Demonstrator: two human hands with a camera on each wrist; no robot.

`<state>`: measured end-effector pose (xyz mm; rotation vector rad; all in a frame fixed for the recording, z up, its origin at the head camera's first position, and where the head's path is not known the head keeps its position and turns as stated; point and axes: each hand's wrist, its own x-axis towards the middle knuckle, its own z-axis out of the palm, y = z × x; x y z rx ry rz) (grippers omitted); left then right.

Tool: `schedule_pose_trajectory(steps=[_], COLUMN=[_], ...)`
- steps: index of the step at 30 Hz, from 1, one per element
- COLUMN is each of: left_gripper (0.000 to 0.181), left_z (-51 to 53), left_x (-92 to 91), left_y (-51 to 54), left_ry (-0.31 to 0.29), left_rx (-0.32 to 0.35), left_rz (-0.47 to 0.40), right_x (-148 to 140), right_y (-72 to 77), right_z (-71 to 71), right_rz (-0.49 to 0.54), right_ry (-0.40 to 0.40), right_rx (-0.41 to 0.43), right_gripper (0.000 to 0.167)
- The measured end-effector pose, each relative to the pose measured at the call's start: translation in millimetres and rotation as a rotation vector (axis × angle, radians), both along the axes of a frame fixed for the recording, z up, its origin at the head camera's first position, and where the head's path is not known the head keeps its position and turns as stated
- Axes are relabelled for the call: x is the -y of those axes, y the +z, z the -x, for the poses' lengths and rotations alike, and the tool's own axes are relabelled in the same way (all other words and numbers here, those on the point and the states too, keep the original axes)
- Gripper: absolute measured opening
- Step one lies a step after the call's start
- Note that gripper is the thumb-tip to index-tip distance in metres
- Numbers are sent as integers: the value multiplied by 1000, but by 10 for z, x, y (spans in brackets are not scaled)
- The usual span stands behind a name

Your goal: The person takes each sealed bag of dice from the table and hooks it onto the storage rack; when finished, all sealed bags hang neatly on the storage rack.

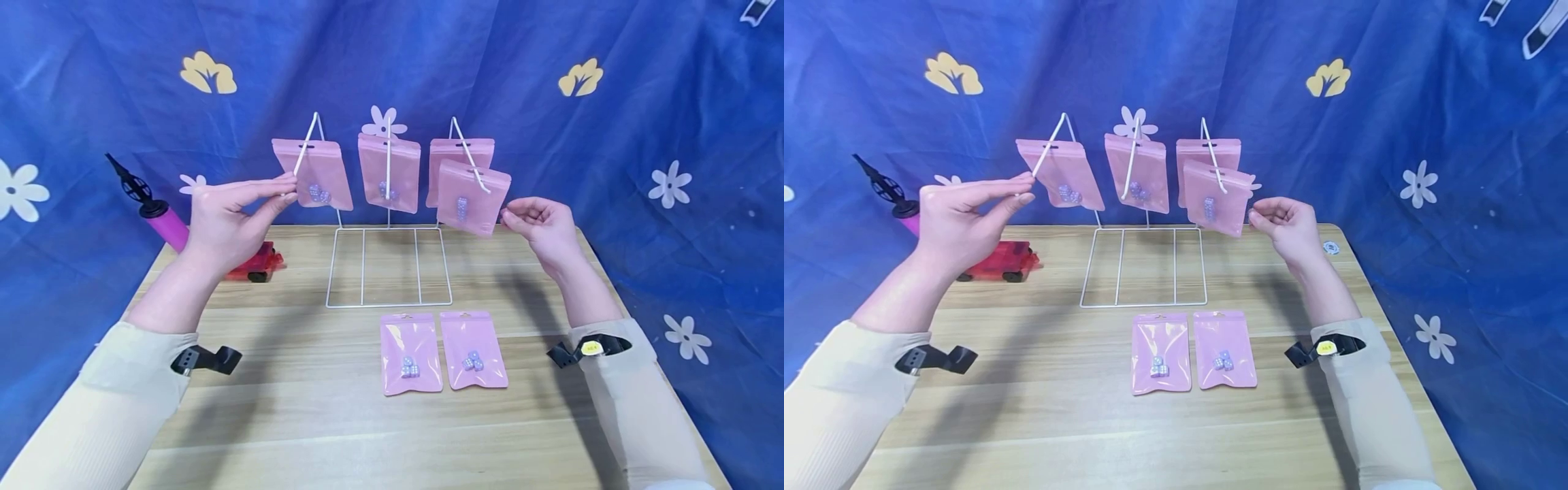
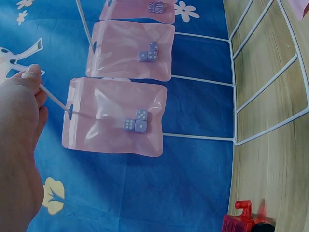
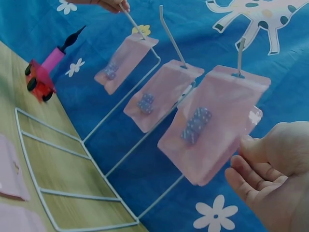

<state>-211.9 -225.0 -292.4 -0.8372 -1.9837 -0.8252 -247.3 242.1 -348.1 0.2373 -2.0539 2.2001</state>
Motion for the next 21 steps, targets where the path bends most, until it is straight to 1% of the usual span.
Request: schedule_pose_trajectory(steps=[4,7,10,16,19,21], left_gripper=[25,26,27,26,26,26], left_z=[4,10,11,3,-2,-4], left_x=[1,-4,-7,0,4,5], left_y=[-9,-15,-18,-7,0,2], left_ry=[0,-6,-8,2,6,6], left_rx=[-2,-4,-3,6,9,9], left_rz=[-2,-14,-22,-4,5,6], right_x=[-105,-170,-220,-275,-297,-319], right_y=[-63,-118,-183,-320,-402,-472], right_z=[-86,-164,-250,-458,-556,-611], right_rz=[-15,-63,-104,-221,-284,-309], right_ry=[21,35,56,123,157,181], right_rx=[13,25,42,117,158,189], right_gripper=[11,12,16,34,37,37])
